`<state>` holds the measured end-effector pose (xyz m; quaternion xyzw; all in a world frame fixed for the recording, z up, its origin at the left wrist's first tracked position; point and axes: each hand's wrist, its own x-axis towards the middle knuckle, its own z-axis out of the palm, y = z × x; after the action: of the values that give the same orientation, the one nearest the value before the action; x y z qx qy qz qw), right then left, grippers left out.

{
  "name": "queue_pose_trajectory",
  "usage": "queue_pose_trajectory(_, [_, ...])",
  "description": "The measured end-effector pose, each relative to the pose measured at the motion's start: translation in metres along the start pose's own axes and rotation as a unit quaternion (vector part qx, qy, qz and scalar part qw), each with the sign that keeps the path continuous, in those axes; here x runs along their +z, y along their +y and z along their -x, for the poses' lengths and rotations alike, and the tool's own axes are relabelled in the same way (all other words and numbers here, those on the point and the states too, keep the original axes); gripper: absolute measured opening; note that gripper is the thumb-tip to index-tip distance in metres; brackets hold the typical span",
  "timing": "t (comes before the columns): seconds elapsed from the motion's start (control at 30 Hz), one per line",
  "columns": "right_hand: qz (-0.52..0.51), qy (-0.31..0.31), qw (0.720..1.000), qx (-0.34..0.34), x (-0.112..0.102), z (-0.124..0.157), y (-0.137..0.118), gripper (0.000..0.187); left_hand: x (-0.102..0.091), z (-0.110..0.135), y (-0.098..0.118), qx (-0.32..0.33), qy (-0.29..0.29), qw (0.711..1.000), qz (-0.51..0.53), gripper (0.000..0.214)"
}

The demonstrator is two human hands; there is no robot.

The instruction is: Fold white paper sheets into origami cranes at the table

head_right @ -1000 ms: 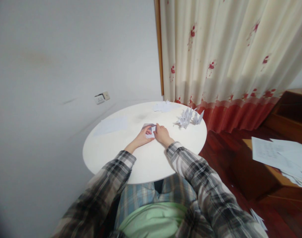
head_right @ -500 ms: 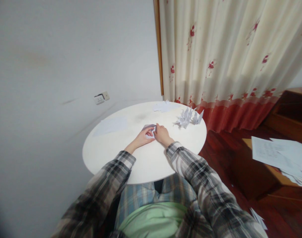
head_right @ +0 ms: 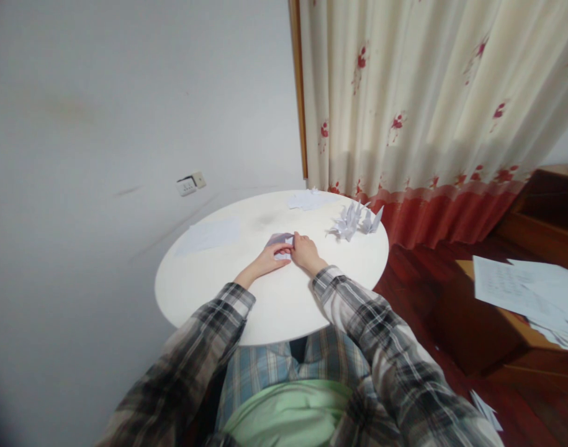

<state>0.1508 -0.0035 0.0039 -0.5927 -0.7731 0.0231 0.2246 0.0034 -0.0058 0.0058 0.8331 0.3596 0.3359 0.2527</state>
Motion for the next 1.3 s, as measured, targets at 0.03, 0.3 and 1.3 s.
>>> queue_pose_trajectory(0.03, [0.0,0.003,1.0,0.001,0.0002,0.0,0.0,0.045,0.0001,-0.0002,-0.0006,-0.001,0.001,1.0,-0.001,0.037])
queue_pose_trajectory(0.3, [0.0,0.007,1.0,0.005,-0.0017,0.0014,-0.0015,0.041,0.0013,-0.0007,-0.0068,0.008,0.008,1.0,-0.009,0.042])
queue_pose_trajectory(1.3, [0.013,-0.009,1.0,0.002,-0.0018,0.0012,-0.0003,0.04,-0.0043,0.0029,0.0017,-0.03,-0.056,0.995,0.081,0.042])
